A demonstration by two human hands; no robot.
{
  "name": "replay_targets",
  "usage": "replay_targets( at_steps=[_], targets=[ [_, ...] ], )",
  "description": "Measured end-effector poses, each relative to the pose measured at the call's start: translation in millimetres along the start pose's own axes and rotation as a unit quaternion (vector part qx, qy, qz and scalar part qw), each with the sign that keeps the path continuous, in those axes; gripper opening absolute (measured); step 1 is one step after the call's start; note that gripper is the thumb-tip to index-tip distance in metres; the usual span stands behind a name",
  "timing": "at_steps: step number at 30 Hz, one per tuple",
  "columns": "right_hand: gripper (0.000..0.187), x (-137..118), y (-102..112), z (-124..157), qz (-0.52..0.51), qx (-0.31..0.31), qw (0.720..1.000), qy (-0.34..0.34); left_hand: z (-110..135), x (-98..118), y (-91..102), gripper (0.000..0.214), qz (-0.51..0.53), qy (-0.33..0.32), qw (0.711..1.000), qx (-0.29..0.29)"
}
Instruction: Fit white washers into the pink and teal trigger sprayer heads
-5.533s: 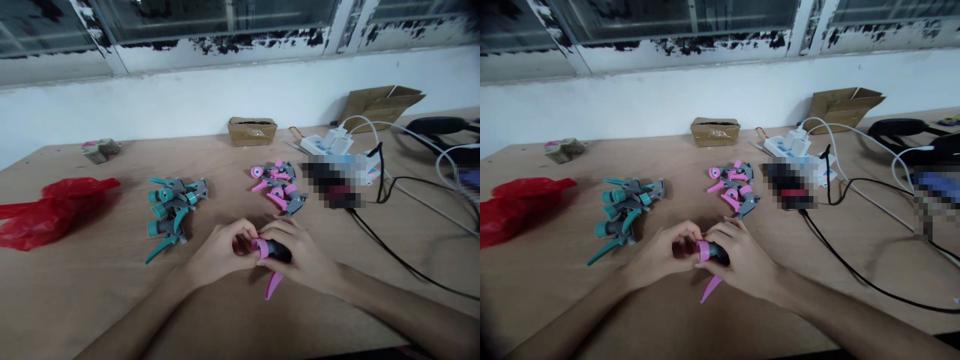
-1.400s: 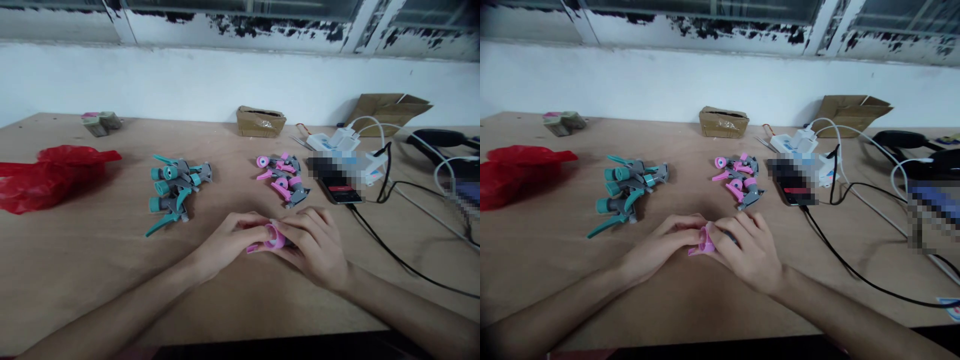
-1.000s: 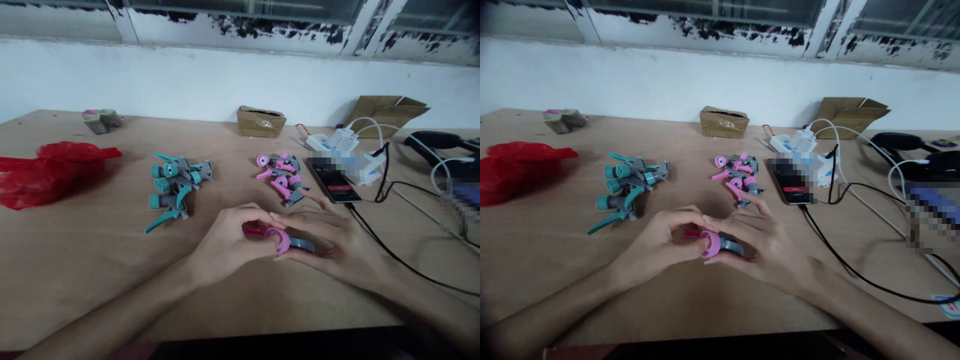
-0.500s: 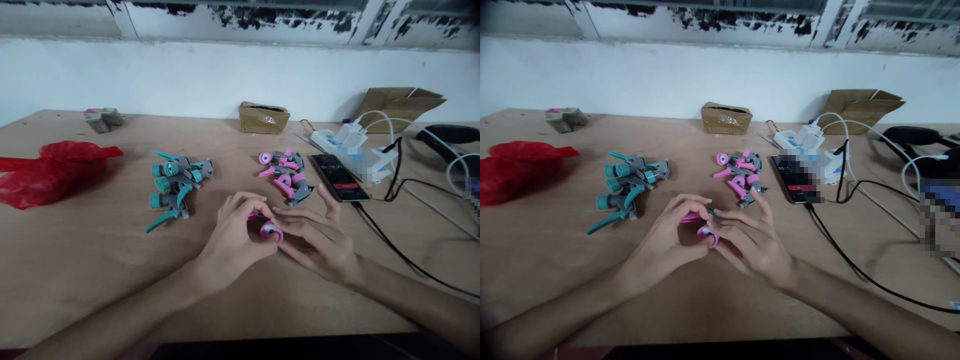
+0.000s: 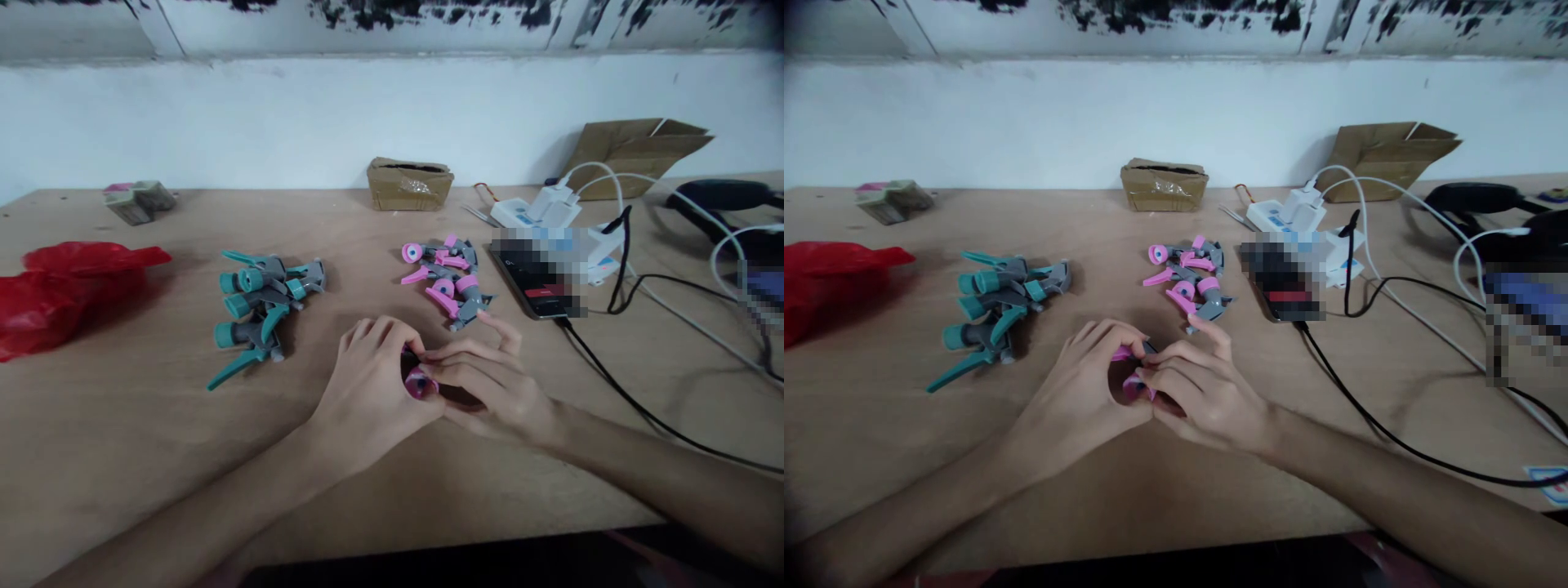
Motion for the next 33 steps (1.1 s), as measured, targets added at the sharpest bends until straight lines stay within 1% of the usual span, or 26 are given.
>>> replay_targets(
  at_steps=[5,13,23,33],
  targets=[
    [0.014,5.6,-2.9,1.0,-0.023,0.01,1.0,-0.018,1.9,1.0,1.5,0.021,0.001,-0.005,1.0,0.02],
    [0.011,6.9,-2.4,-3.7,-0.066,0.008,0.997,-0.04,2.9,-0.8,3.0,0.021,-0.004,-0.011,1.0,0.018],
    [0.013,7.1,-4.7,-3.5,-0.064,0.004,0.997,-0.042,2.1,1.2,2.1,0.02,-0.023,-0.02,0.999,0.013],
    [0.01,4.4,-5.7,-2.7,-0.051,0.007,0.998,-0.041,3.1,4.2,1.1,0.021,-0.034,-0.029,0.999,-0.007]
  ],
)
Point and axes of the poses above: each hand's wrist, its own z-axis away from the middle knuckle, its own y-axis out of the back of the hand, x = y × z, the point moved 8 cm from there along -z, towards the middle knuckle, and after that the axes turned 7 degrees about -x, right-handed, at the moved point
